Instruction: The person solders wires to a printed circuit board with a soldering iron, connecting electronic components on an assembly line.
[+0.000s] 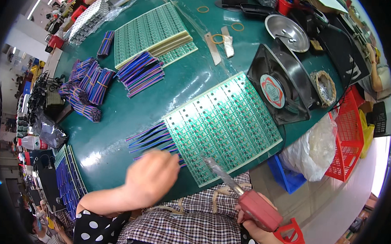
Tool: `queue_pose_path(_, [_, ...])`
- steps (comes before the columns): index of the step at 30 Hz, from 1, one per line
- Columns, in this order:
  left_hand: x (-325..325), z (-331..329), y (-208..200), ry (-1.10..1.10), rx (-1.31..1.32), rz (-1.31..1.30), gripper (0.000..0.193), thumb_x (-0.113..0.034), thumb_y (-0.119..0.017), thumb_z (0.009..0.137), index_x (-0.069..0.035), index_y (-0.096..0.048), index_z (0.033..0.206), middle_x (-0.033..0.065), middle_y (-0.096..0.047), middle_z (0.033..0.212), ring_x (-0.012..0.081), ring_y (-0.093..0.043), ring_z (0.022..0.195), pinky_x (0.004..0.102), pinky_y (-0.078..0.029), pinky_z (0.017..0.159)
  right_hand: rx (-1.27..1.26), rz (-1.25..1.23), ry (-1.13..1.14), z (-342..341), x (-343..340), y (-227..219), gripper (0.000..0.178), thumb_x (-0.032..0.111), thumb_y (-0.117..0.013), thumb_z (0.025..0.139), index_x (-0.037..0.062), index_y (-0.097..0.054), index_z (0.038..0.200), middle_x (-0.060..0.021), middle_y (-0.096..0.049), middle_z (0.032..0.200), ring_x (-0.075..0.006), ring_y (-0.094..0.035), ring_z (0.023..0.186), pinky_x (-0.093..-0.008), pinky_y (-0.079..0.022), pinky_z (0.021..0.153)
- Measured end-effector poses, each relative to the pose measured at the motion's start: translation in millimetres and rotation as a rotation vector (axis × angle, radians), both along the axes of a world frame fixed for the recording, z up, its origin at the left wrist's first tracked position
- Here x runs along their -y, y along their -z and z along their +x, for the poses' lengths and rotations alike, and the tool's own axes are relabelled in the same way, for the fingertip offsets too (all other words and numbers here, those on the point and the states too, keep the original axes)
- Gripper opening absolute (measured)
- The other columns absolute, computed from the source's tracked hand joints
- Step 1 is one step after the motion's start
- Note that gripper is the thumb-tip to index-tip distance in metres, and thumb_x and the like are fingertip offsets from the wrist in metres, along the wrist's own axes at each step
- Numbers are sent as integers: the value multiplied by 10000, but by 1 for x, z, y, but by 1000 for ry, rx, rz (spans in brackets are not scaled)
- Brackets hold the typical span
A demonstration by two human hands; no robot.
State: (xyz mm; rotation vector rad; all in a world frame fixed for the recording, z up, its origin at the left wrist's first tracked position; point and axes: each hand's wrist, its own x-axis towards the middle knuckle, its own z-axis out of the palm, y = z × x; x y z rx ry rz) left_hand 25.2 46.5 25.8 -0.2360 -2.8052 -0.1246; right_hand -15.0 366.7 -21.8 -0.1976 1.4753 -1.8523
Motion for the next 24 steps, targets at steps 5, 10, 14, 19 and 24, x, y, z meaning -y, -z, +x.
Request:
queue_pose_path(5, [93,-67,5,-322,-33,86,220,-63,-670,785,2,-637,993,152,-598,959,331,-588,909,408,-478,809,-5,-3,117,3,-2,1,838,293,-724,857,50,-182,1448,-192,-608,1131,-178,-609,707,-282,-509,636])
queue_pose_path(10, [127,-91,25,-270,-87,120,143,-114,-668,800,-45,-624,917,106,-576,874,292,-580,880,401,-484,754,32,29,67,-6,18,-20,710,270,-832,730,-19,-488,1279,-124,-681,947,-206,-669,737,-310,-541,638])
queue_pose_path(14, [122,-96,28,-309,-56,191,133,-46,-669,791,-16,-631,915,105,-597,847,271,-612,826,359,-484,736,-318,523,-68,0,9,-10,547,126,-798,628,-12,-601,1119,-98,-680,902,-248,-685,740,-311,-551,664])
queue_pose_path(19, [123,-87,30,-313,-78,181,141,-23,-650,784,-8,-626,922,104,-596,848,258,-612,814,349,-486,729,-383,555,-112,1,6,-8,559,129,-798,633,-11,-598,1135,-98,-684,918,-254,-689,739,-321,-556,670])
queue_pose_path(24, [124,-82,26,-356,-35,306,118,-50,-639,772,-24,-601,881,105,-578,851,295,-591,853,394,-479,743,-421,555,-119,1,5,-7,563,120,-795,634,-14,-596,1143,-98,-688,920,-249,-695,745,-318,-560,678])
